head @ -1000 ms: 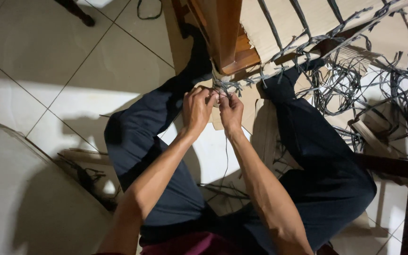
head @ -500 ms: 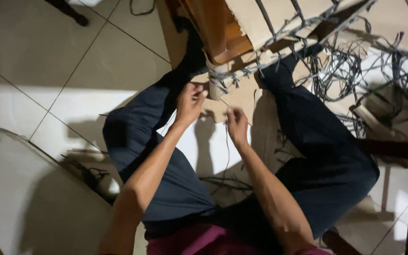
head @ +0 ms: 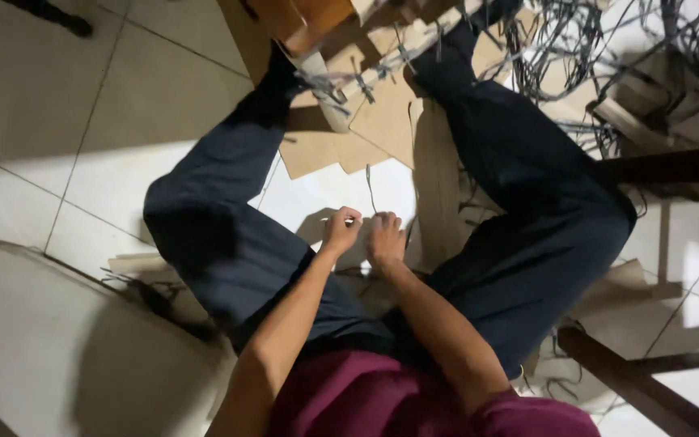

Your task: The person wraps the legs of a wooden chair with protective cardboard strips and secures them with wire ties.

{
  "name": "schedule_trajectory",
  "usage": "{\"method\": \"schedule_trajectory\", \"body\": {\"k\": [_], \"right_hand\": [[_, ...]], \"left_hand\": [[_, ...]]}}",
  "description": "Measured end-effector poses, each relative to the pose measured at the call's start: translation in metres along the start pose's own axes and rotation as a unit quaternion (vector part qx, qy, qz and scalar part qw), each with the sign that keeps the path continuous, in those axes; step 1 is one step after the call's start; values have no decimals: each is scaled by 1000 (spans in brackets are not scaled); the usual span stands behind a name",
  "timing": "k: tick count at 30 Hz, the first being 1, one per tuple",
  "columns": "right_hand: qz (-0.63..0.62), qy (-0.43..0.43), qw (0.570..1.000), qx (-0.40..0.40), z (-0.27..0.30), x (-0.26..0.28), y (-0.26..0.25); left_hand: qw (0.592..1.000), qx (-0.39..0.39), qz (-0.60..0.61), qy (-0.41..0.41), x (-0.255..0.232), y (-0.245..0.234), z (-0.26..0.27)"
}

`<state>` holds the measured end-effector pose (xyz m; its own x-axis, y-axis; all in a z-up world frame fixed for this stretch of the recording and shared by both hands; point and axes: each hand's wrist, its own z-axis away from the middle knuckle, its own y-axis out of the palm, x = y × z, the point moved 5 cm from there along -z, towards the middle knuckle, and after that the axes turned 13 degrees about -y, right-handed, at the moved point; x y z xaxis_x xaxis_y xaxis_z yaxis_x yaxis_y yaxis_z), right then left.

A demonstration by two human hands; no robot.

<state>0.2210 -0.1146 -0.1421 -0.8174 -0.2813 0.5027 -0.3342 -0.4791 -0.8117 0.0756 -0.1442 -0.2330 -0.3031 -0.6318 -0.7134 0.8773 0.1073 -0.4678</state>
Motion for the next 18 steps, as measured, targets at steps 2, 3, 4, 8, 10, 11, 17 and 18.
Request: {"method": "schedule_trajectory", "body": {"k": [2,3,4,8,10,11,17,18], "right_hand": [[14,23,999,18,1,8,8],[31,42,998,32,-1,11,11],[30,44,998,33,-1,10,14],[-84,43,996,-1,-3,9,11],[-142,32,988,-50,-5,15,-10],[-180,33,976,-115,-7,18,-29],[-149,-43,945,-289,-1,23,-39],[-112,6,944,-309,5,13,-27]], "left_hand": [[1000,6,-15,-8,8,7,5],[999,10,-29,-12,10,9,6],[999,11,-30,-13,9,8,5],[999,-3,-31,-23,4,-2,5],[999,8,-9,-36,-1,-8,8],[999,-7,-38,-34,-5,-12,11],[997,0,-61,-36,-15,-12,9],[997,0,-56,-60,-16,-11,13]]}}
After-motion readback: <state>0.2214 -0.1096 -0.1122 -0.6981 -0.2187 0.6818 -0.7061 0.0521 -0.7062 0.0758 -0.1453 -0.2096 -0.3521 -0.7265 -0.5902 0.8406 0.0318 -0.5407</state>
